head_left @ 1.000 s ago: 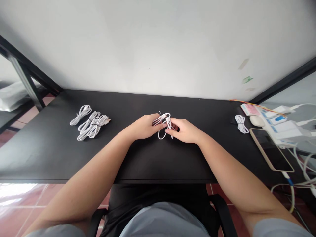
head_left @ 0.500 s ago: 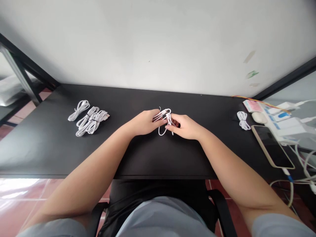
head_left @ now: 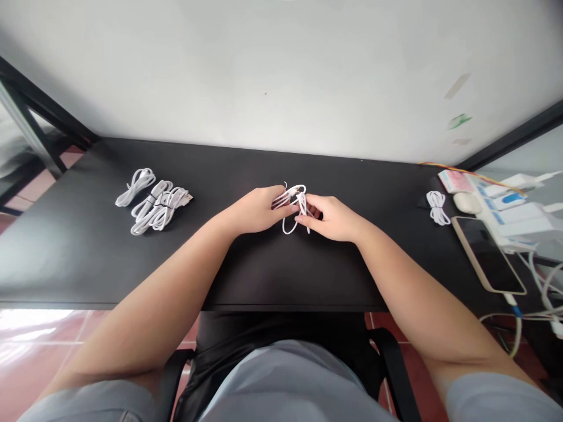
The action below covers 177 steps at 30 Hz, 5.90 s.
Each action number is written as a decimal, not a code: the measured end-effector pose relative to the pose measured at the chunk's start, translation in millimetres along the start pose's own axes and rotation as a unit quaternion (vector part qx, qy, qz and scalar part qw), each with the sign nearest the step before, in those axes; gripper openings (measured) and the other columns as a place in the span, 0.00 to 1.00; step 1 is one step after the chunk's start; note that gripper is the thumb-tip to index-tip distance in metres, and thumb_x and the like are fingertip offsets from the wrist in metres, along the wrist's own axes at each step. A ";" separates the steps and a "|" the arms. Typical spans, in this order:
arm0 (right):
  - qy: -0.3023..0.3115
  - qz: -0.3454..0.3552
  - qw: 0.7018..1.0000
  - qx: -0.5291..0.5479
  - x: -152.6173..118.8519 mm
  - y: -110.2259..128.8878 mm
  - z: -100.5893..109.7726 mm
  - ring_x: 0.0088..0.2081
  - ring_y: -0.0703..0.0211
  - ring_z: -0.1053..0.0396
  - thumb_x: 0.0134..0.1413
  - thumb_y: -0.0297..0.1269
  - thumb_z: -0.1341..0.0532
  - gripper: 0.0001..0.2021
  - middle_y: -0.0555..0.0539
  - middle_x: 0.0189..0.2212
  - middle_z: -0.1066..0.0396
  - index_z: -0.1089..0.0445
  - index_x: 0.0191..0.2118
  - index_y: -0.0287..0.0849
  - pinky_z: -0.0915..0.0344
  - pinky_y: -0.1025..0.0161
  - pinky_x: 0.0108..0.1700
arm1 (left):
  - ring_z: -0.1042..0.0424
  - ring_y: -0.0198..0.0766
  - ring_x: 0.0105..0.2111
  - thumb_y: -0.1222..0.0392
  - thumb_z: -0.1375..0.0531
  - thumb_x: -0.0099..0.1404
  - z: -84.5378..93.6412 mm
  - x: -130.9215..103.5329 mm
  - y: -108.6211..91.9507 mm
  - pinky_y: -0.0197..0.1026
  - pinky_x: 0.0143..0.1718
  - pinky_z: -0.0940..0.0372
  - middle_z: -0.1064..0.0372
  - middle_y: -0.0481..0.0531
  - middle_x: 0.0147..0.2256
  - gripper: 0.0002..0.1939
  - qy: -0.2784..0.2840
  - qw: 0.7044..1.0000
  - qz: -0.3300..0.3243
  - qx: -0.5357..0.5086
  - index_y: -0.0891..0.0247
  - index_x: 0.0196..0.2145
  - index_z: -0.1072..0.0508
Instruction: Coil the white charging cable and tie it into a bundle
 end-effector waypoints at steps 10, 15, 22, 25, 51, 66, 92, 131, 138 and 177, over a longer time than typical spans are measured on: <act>-0.006 0.006 1.000 -0.013 1.3 -1.8 0.6 0.31 0.63 0.34 0.62 0.48 0.39 0.13 0.49 0.32 0.28 0.31 0.41 0.42 0.39 0.65 0.35 | 0.39 0.28 0.27 0.37 0.43 0.65 0.3 1.0 0.2 0.35 0.31 0.49 0.33 0.46 0.29 0.24 -0.006 1.000 -0.007 0.011 0.63 0.32 0.35; -0.010 0.008 1.000 -0.018 1.3 -2.1 0.7 0.31 0.63 0.34 0.62 0.49 0.39 0.14 0.49 0.31 0.28 0.31 0.41 0.42 0.39 0.64 0.35 | 0.40 0.28 0.27 0.37 0.43 0.65 0.6 0.9 0.0 0.35 0.31 0.50 0.32 0.47 0.29 0.23 -0.009 1.000 -0.009 0.012 0.63 0.32 0.35; -0.010 0.012 1.000 -0.018 1.4 -1.8 0.7 0.31 0.63 0.34 0.62 0.49 0.39 0.14 0.49 0.32 0.28 0.30 0.42 0.42 0.39 0.64 0.35 | 0.40 0.28 0.27 0.37 0.43 0.65 0.7 1.1 1.4 0.35 0.31 0.50 0.32 0.47 0.29 0.23 -0.011 1.000 -0.013 0.008 0.63 0.32 0.35; -0.009 0.010 1.000 -0.018 1.6 -1.8 0.8 0.31 0.62 0.34 0.61 0.48 0.38 0.14 0.49 0.32 0.28 0.30 0.42 0.42 0.39 0.64 0.36 | 0.39 0.28 0.27 0.38 0.43 0.65 0.1 0.8 1.1 0.35 0.31 0.50 0.32 0.47 0.30 0.23 -0.009 1.000 -0.010 0.007 0.63 0.33 0.35; 0.003 -0.005 1.000 -0.010 -0.7 1.2 1.0 0.30 0.64 0.34 0.62 0.49 0.39 0.14 0.50 0.31 0.28 0.33 0.39 0.43 0.40 0.64 0.35 | 0.36 0.30 0.29 0.36 0.45 0.66 -0.3 -0.6 1.2 0.35 0.31 0.46 0.30 0.48 0.31 0.23 0.001 1.000 -0.001 -0.011 0.62 0.33 0.33; 0.003 0.001 1.000 -0.007 -0.2 1.3 0.9 0.31 0.64 0.34 0.63 0.48 0.40 0.13 0.51 0.31 0.28 0.34 0.38 0.43 0.41 0.64 0.35 | 0.36 0.30 0.29 0.36 0.45 0.66 -0.5 0.1 0.5 0.34 0.32 0.46 0.29 0.48 0.31 0.24 0.004 1.000 -0.001 -0.004 0.62 0.34 0.33; 0.005 -0.005 1.000 0.002 -1.2 2.3 1.2 0.29 0.65 0.35 0.62 0.49 0.39 0.13 0.51 0.30 0.28 0.35 0.39 0.43 0.40 0.65 0.34 | 0.36 0.30 0.30 0.34 0.47 0.67 -0.9 -0.9 1.0 0.34 0.32 0.45 0.29 0.48 0.32 0.25 0.007 1.000 -0.009 -0.004 0.62 0.34 0.33; 0.007 -0.013 1.000 0.005 -1.8 3.0 0.5 0.31 0.64 0.33 0.63 0.47 0.39 0.12 0.51 0.31 0.26 0.34 0.38 0.43 0.39 0.64 0.36 | 0.37 0.29 0.29 0.35 0.46 0.66 -0.1 -0.9 -0.1 0.34 0.31 0.46 0.30 0.46 0.31 0.25 0.002 1.000 -0.004 -0.004 0.62 0.33 0.34; -0.003 -0.006 1.000 -0.005 -1.2 2.0 1.3 0.30 0.64 0.33 0.63 0.48 0.40 0.13 0.51 0.30 0.27 0.34 0.38 0.43 0.40 0.64 0.35 | 0.36 0.30 0.30 0.35 0.46 0.66 -1.1 -0.7 1.6 0.35 0.31 0.45 0.30 0.47 0.31 0.24 0.005 1.000 0.000 -0.010 0.62 0.34 0.33; 0.001 -0.006 1.000 -0.010 0.2 0.6 0.8 0.30 0.63 0.34 0.62 0.48 0.39 0.12 0.50 0.30 0.28 0.33 0.39 0.43 0.38 0.63 0.35 | 0.38 0.31 0.28 0.37 0.44 0.65 1.0 -0.3 0.2 0.36 0.32 0.49 0.30 0.49 0.31 0.23 -0.004 1.000 -0.010 0.002 0.62 0.34 0.33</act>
Point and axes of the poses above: each hand's wrist, its own x-axis towards the middle knuckle, its own z-axis out of the back of the hand, y = z × x, the point moved 6 cm from there along x, towards the middle knuckle
